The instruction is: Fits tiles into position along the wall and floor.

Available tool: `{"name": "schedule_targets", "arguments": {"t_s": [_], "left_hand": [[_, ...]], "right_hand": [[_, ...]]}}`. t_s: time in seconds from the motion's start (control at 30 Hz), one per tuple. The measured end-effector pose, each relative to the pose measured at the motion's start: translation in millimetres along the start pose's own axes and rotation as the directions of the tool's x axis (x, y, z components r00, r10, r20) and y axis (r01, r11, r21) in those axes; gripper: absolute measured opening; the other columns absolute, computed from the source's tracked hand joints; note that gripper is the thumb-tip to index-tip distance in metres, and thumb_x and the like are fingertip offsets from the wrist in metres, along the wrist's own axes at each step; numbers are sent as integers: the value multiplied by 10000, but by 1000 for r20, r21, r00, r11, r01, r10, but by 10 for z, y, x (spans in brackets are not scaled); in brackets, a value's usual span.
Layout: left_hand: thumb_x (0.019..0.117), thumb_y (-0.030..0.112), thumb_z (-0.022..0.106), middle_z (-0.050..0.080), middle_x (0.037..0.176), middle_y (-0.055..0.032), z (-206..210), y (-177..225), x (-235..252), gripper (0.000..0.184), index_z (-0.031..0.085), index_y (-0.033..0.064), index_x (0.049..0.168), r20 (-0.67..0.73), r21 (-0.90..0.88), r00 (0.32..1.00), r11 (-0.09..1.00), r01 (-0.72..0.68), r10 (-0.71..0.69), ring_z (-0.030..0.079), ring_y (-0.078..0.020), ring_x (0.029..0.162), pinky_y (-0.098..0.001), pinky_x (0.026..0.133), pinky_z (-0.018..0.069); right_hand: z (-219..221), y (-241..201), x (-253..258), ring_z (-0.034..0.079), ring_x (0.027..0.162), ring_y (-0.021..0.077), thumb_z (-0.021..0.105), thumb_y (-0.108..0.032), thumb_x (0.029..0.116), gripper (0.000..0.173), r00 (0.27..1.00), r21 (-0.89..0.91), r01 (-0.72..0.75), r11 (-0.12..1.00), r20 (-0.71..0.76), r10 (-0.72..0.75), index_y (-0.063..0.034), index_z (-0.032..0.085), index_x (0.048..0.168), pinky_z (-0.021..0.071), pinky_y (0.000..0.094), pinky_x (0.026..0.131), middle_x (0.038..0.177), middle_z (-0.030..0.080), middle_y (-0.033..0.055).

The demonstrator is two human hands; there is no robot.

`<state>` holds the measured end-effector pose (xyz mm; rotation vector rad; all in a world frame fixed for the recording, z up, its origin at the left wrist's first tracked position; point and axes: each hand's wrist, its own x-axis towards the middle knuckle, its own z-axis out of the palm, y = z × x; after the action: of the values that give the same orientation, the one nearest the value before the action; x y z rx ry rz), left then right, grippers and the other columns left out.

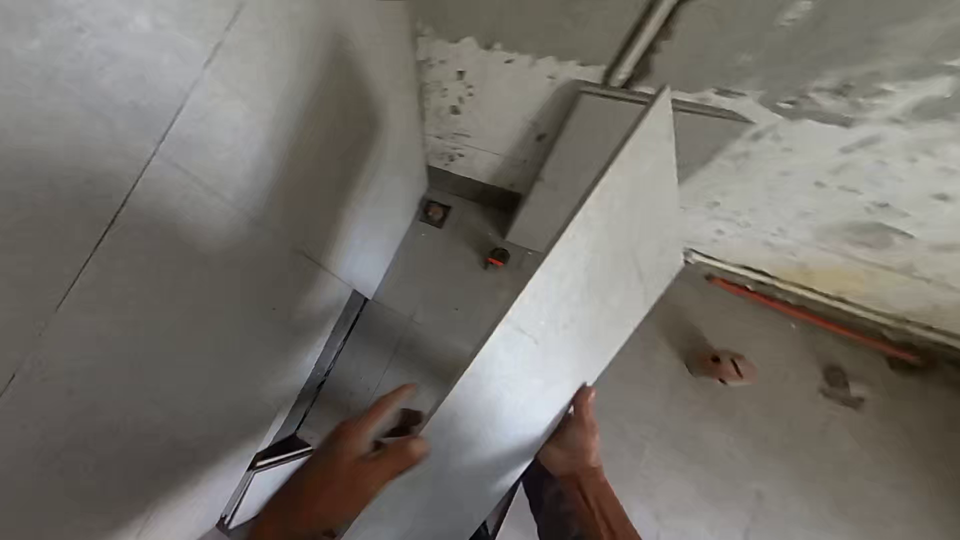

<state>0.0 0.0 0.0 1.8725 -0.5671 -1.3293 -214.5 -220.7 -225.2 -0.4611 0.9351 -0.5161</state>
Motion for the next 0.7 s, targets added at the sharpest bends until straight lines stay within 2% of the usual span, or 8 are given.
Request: {"name": "schedule_targets", "arguments": {"t_s": [0.03,0.1,0.2,0.27,0.33,0.47,0.57,0.7], "left_hand": [[974,523,638,692,1283,-25,138,40,216,646,532,148,1489,-45,-5,996,997,80,-81,668,-126,1157,-380,1015,563],[946,521,679,734,1047,-58,396,-14,559,505,703,109,1236,-256,4,935,967,256,-247,701,-171,983,-429,902,574],[951,574,635,691,814,-72,618,-353,792,501,750,99,1064,-484,64,824,927,369,-295,677,-230,775,-476,727,556],[956,588,618,691,795,-86,651,-636,889,522,752,94,1059,-540,66,785,914,401,-305,684,-252,765,-498,714,554],[956,581,618,700,799,-87,604,-963,1025,508,754,98,1035,-605,68,737,903,425,-302,695,-259,778,-512,724,561],[985,546,616,710,816,-122,345,-1627,1231,476,757,96,1054,-674,99,667,856,507,-317,705,-308,817,-556,765,553],[1000,511,623,718,843,-145,138,-2265,1367,446,751,95,1098,-717,105,627,841,531,-306,711,-334,844,-570,785,554],[1028,489,590,722,897,-171,-202,-3087,1595,450,727,77,1145,-726,129,625,835,534,-287,712,-360,884,-581,792,556]], "right_hand": [[1,72,69,686,1137,196,413,-776,946,785,1000,-27,-8,1000,3,8,-190,452,1466,602,501,928,1243,697,60],[-28,255,224,690,1125,202,378,-799,940,819,998,-73,-52,996,-30,50,-177,447,1468,603,511,914,1241,695,68],[-42,608,569,664,1152,201,207,-758,1000,805,985,-280,-156,947,-120,126,-169,416,1507,587,505,918,1297,660,82],[-66,858,811,648,1167,249,160,-644,1063,770,967,-509,-248,824,-184,178,-76,418,1513,568,509,938,1332,629,159],[-187,1046,1149,654,1140,354,280,-535,1103,685,948,-706,-317,633,-216,233,12,474,1467,548,553,935,1312,627,255],[-431,1200,1803,694,1068,324,406,-439,1103,558,927,-883,-277,379,-141,348,10,498,1421,560,534,884,1214,701,203],[-525,1416,2284,699,1017,309,413,-420,1104,544,912,-933,-236,273,-115,394,30,520,1390,571,502,834,1206,690,212],[-460,1883,2941,690,1021,296,423,-417,1104,524,907,-970,-174,167,-93,410,17,528,1377,554,495,830,1209,688,193]]}}
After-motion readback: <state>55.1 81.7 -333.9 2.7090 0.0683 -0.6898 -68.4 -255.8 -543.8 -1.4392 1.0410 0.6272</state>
